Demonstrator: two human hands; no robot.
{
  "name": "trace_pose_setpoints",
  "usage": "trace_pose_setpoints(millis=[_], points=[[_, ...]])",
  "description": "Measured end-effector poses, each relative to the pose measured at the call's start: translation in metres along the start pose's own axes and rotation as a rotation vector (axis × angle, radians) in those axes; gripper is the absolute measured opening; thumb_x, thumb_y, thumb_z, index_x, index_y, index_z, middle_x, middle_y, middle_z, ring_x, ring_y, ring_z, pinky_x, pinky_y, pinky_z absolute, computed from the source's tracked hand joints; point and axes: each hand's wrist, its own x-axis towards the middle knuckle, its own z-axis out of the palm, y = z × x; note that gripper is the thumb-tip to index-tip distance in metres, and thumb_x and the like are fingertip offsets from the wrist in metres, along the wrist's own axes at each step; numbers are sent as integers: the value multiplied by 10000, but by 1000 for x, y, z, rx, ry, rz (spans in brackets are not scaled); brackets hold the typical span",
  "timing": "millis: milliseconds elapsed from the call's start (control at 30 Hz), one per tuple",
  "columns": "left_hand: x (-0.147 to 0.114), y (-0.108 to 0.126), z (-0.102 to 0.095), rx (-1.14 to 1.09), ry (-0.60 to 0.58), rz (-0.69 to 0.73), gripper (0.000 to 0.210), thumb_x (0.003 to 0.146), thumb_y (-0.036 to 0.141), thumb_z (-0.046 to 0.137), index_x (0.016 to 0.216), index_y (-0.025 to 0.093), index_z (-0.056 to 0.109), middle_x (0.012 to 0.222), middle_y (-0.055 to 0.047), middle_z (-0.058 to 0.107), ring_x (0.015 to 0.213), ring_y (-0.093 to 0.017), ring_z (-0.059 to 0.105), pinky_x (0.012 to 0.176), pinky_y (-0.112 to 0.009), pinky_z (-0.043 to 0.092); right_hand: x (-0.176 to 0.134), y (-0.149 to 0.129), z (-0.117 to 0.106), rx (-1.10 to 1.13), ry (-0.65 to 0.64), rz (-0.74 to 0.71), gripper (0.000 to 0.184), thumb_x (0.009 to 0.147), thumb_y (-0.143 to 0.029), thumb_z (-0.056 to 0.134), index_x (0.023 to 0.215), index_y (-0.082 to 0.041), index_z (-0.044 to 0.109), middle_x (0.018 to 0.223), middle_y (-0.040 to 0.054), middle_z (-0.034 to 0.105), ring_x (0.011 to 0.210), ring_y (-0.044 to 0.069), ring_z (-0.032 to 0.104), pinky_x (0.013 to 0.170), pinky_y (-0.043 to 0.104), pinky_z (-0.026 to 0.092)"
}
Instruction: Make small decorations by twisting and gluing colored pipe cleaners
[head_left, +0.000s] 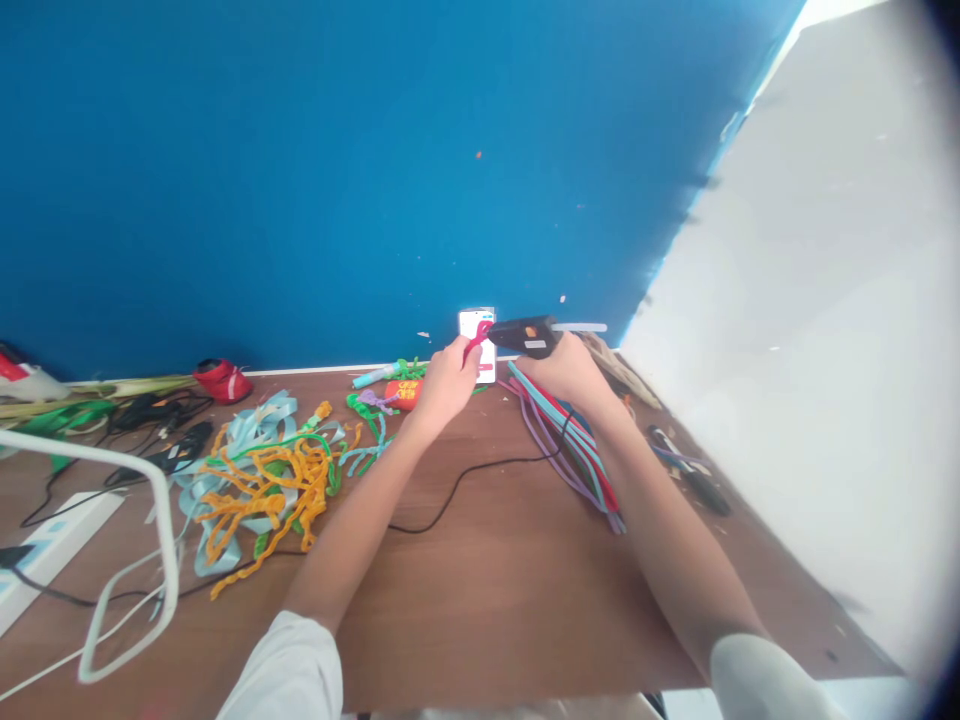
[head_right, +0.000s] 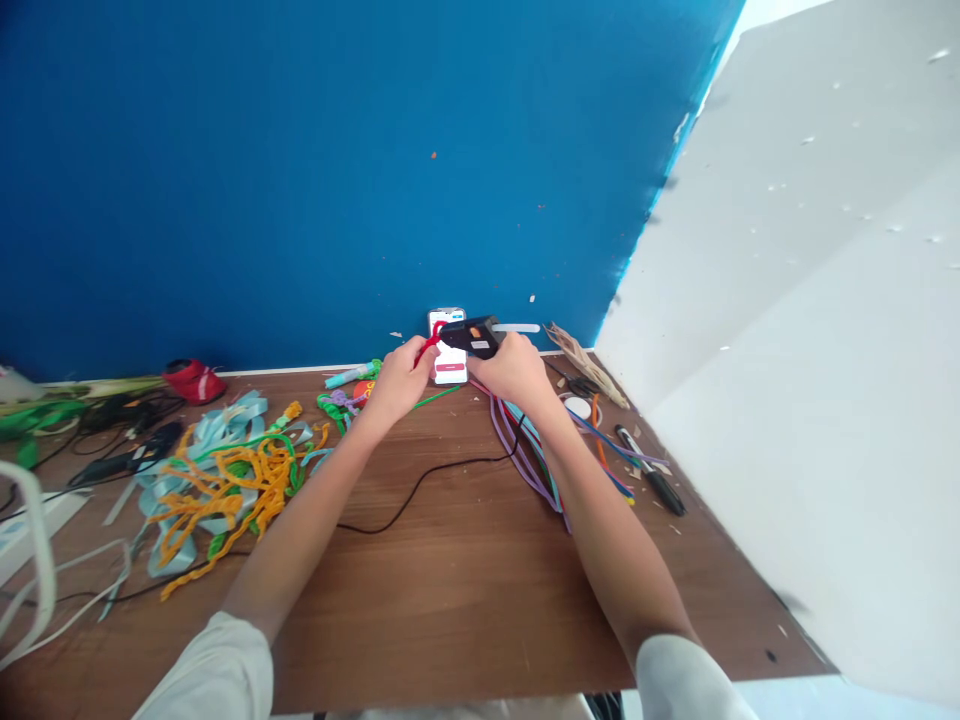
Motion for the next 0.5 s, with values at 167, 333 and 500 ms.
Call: trace_pose_setpoints(millis=[167,333,500], points=[[2,-2,0,12,-4,-19,270,996,344,411,808,203,543,769,-29,656,670,-163,518,624,-283,284,0,-1,0,-5,8,32,341,691,-240,648,1016,-215,746,989,112,768,1002,327,701,838,393,530],[3,-4,0,2,-4,-25,272,989,339,424,787,204,547,754,-23,646,655,-161,504,619,-285,276,0,-1,2,-2,8,32,365,687,-231,648,1040,-211,739,1001,120,765,1002,334,705,849,407,535],[2,-5,-1,-22,-33,-40,280,988,337,425,789,199,566,762,-25,662,656,-160,522,625,-282,302,-1,-2,2,0,7,25,375,684,-233,650,1048,-214,736,1001,111,767,1020,331,699,860,402,535]])
